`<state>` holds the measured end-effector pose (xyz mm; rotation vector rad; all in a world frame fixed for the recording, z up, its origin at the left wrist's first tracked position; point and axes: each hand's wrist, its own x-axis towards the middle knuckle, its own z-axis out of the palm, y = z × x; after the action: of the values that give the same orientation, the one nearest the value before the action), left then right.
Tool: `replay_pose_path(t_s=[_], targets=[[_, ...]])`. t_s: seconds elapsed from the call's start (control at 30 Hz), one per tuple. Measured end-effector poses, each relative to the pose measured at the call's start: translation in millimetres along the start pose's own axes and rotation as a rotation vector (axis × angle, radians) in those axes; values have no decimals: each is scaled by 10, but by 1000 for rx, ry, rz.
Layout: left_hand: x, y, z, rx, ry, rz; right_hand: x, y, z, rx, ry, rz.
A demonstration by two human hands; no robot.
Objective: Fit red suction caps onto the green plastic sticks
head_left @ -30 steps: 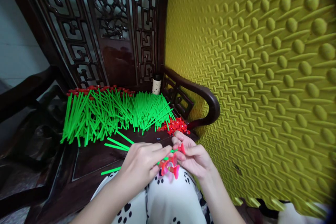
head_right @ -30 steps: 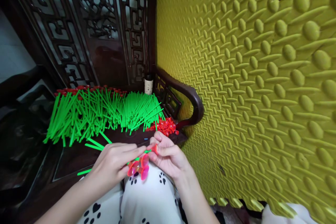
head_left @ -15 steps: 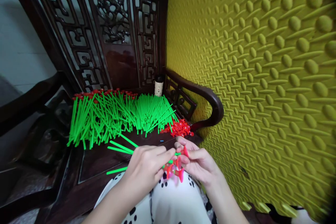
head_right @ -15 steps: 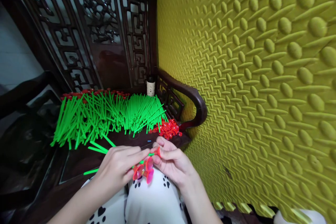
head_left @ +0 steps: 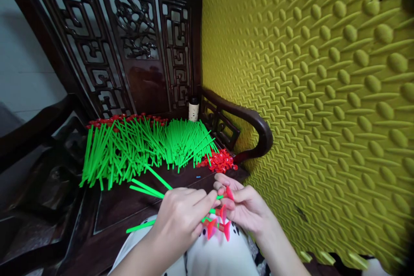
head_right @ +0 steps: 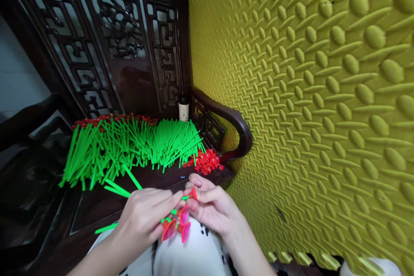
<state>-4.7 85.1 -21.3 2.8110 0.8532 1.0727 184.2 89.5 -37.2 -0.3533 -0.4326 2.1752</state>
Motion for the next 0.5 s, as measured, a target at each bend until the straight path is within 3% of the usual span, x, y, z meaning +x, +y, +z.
replay_pose_path(t_s=[0.23, 0.5], targets=[[-10, 24, 23, 29, -29, 22, -43, -24, -58, -19, -4, 45], [89, 36, -27, 25, -237, -154, -137, -14, -18, -289, 164, -201]])
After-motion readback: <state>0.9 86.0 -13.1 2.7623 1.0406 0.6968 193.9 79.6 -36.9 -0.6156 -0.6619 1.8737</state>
